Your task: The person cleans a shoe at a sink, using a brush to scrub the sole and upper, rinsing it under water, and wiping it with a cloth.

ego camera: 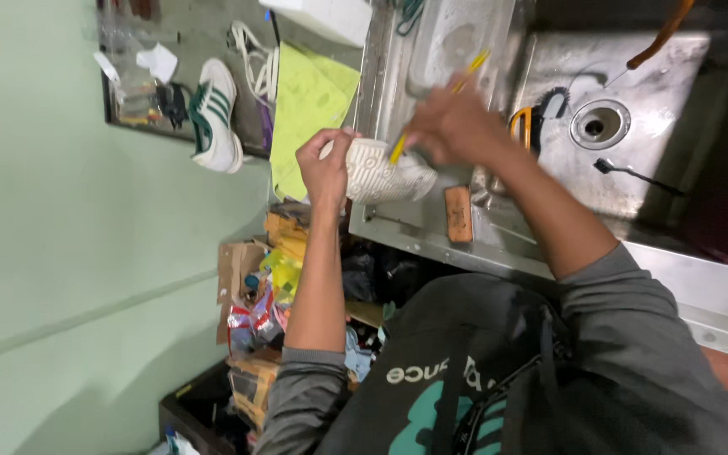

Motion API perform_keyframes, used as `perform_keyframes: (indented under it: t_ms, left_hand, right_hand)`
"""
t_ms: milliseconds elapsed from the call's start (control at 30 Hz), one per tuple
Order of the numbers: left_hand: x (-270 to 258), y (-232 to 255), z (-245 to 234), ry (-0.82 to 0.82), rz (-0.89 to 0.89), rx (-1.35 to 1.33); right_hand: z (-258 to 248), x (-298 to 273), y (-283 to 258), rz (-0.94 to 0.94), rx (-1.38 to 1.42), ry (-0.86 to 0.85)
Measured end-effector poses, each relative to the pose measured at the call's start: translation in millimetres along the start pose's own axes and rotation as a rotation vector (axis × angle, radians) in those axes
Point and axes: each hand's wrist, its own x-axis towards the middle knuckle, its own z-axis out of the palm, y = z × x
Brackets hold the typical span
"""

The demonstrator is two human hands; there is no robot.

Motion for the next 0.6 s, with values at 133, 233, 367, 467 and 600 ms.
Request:
perform_keyframes:
  t_ms: [133, 233, 367, 467, 600]
  left_hand:
    - [-3, -10, 6, -0.006, 0.043, 0.018]
    - [-2, 11, 16, 0.062, 0.099, -0.045]
    - [-16, 14, 10, 0.068, 0.036, -0.047]
    - [-10, 16, 13, 0.028, 0.045, -0.073]
    - [0, -5, 11, -0.023, 0.038, -0.011]
  right_hand:
    - [20, -5, -4, -0.114, 0.046, 0.046]
    - [64, 4, 36, -0.425, -0.15, 0.32]
    - [78, -3, 35, -0.358, -0.149, 0.322]
    - [55, -2, 43, -0.337, -0.151, 0.27]
    - [27, 0, 3, -0.264, -0.062, 0.05]
